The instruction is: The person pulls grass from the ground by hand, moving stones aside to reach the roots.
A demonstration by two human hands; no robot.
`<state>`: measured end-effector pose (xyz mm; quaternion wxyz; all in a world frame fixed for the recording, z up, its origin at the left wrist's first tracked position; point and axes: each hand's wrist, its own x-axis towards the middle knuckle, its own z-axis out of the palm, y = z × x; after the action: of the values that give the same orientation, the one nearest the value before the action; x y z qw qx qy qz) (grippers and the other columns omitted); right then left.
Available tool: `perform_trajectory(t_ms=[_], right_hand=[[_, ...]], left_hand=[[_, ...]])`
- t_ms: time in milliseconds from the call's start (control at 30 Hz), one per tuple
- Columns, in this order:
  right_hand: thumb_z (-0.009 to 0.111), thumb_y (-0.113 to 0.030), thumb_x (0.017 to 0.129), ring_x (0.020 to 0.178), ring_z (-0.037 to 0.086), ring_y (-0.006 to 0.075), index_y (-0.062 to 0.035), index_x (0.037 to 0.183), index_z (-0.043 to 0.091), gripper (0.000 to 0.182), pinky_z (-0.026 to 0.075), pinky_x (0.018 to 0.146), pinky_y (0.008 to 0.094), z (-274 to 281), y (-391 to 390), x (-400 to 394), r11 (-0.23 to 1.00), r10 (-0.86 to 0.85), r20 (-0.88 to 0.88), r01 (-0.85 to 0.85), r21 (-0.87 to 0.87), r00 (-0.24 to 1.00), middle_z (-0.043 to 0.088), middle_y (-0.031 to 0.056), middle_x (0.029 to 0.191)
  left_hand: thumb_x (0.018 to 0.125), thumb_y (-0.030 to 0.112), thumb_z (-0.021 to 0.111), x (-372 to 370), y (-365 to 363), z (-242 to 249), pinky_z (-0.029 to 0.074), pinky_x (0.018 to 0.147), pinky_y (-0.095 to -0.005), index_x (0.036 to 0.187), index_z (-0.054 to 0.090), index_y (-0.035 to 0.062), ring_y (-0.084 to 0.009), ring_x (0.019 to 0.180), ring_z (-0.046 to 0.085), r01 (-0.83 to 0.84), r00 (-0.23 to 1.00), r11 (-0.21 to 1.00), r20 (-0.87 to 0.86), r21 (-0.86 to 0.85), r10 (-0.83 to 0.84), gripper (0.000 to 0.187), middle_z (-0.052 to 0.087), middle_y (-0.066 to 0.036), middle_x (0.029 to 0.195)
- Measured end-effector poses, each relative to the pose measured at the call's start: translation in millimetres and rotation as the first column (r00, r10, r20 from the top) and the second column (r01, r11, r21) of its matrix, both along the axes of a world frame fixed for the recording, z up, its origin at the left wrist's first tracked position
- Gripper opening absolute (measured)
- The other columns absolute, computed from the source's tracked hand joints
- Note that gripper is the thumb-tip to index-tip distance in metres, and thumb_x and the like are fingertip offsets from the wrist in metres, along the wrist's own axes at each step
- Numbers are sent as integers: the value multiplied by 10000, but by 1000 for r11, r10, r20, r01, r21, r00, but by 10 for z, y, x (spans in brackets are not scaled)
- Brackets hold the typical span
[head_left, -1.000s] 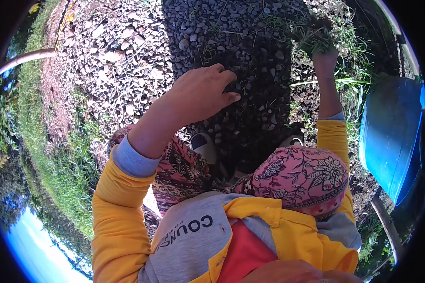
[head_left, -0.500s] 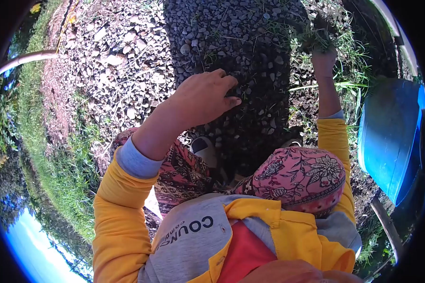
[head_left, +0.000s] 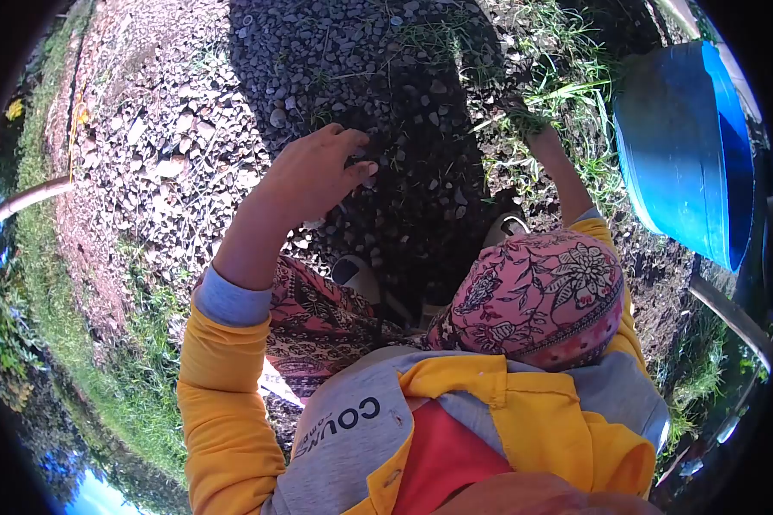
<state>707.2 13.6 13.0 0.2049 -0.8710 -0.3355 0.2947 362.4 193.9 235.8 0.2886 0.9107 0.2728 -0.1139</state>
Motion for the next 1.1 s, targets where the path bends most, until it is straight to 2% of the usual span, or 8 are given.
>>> perform_trajectory(t_ms=[233, 500, 600, 667, 700, 800, 867, 1100], right_hand=[[536, -260, 807, 785, 598, 358, -17, 974, 590, 300, 453, 657, 404, 619, -3670, 243, 851, -370, 225, 426, -308, 902, 619, 205, 865], [533, -255, 813, 806, 600, 345, -38, 988, 594, 285, 459, 677, 399, 2412, -7316, -571, 74, -529, 712, 861, -503, 462, 620, 186, 899], [532, -253, 815, 813, 601, 341, -46, 993, 595, 280, 461, 685, 398, 2215, -7263, -395, 138, -503, 719, 867, -480, 478, 621, 179, 912], [534, -259, 821, 857, 600, 313, -80, 1023, 596, 276, 467, 746, 397, 1001, -7244, -171, 587, -251, 749, 712, -385, 613, 618, 131, 975], [531, -248, 826, 878, 597, 303, -94, 1047, 596, 276, 474, 777, 388, 941, -6101, -288, 691, -422, 622, 678, -251, 660, 596, 126, 1046], [573, -147, 795, 730, 605, 241, -95, 861, 605, 89, 508, 660, 339, 610, -3921, -603, 931, -306, 387, 358, -70, 870, 596, 63, 908], [611, -113, 747, 738, 590, 253, -119, 840, 590, 95, 489, 631, 350, 326, -3189, -782, 992, -94, 456, 44, 119, 885, 584, 71, 824], [579, -156, 782, 735, 606, 267, -91, 829, 619, 89, 488, 628, 346, 54, -2149, -554, 942, -259, 248, 188, 279, 934, 619, 68, 861]], left_hand=[[832, 276, 552, 11, -68, 160, 450, 781, -365, 1084, 534, 16, -294, 885, 574, -38, 999, 995, -27, -97, 35, 363, 567, -162, 972], [825, 245, 570, 62, -143, 41, 457, 781, -333, 1138, 508, -16, -249, 868, 584, -31, 992, 996, -121, -82, 21, 412, 585, -173, 1000], [821, 245, 576, 132, -142, 10, 453, 767, -324, 1119, 526, -10, -230, 853, 574, -63, 994, 994, -90, -87, 55, 395, 588, -159, 961], [819, 235, 581, 201, -170, 65, 455, 754, -325, 1115, 530, -2, -225, 828, 579, -145, 985, 983, -107, -113, 133, 382, 587, -158, 957], [820, 232, 580, 220, -191, 84, 457, 749, -327, 1116, 529, -2, -226, 819, 582, -143, 987, 987, -90, -79, 136, 381, 586, -159, 961], [827, 221, 574, 158, -192, 87, 467, 725, -333, 1127, 521, -2, -233, 800, 597, -123, 990, 988, -62, 97, 129, 377, 585, -162, 982], [832, 217, 569, 169, -215, 208, 467, 722, -333, 1130, 520, -1, -233, 817, 600, -95, 994, 985, -45, 144, 103, 372, 584, -163, 987], [852, 200, 551, -123, -200, 587, 463, 705, -307, 1157, 520, 42, -203, 826, 584, -151, 983, 954, -62, 258, 172, 344, 571, -127, 1004]])
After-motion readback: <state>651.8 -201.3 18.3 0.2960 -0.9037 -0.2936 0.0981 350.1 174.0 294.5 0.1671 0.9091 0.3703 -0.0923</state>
